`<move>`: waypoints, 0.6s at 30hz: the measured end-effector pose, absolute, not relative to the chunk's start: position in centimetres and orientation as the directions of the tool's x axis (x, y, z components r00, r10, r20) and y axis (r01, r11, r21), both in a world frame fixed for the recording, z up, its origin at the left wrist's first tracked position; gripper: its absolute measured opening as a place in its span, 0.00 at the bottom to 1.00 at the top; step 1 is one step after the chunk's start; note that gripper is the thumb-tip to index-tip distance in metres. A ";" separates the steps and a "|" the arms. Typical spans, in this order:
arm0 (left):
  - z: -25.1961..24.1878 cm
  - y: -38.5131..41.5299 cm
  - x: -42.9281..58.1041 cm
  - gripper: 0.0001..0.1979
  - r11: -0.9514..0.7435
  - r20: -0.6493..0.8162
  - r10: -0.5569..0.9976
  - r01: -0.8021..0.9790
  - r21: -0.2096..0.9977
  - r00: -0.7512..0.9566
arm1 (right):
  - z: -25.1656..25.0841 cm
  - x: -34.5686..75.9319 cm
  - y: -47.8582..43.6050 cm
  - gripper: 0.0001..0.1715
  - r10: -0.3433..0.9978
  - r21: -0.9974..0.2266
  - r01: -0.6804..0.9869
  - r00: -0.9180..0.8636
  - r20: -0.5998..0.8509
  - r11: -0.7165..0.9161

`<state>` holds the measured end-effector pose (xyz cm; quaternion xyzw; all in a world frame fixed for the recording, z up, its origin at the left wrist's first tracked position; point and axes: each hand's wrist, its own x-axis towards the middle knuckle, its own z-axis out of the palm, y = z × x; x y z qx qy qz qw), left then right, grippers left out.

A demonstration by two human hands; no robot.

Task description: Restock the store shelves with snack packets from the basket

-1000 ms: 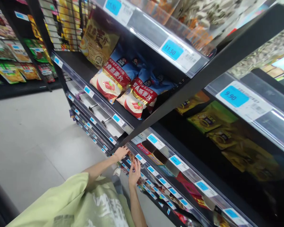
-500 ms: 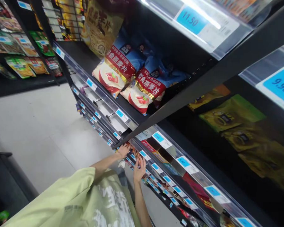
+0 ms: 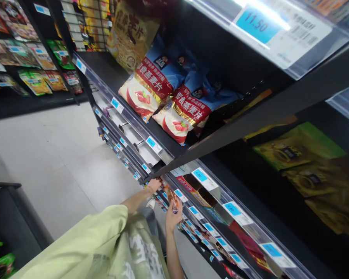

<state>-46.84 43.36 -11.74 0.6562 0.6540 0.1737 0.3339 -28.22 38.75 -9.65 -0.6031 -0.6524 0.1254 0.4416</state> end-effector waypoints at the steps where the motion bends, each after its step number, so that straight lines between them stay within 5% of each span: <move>1: -11.8 43.3 -46.6 0.13 0.065 -0.212 0.972 0.760 0.647 0.097 | -9.5 -28.3 38.7 0.29 0.897 -0.697 0.673 0.113 0.428 0.248; 8: -12.9 39.5 -46.5 0.21 -0.012 -0.232 0.959 0.838 0.546 0.165 | -8.7 -28.9 39.1 0.28 0.919 -0.705 0.628 -0.040 0.393 0.329; 14: -13.9 36.9 -47.1 0.21 -0.013 -0.243 0.955 0.845 0.535 0.169 | -9.5 -30.3 39.1 0.31 0.923 -0.730 0.630 0.054 0.380 0.264; 18: -14.6 35.9 -47.1 0.19 -0.033 -0.227 0.957 0.845 0.534 0.181 | -9.2 -30.7 40.9 0.25 0.935 -0.725 0.611 -0.328 0.133 0.317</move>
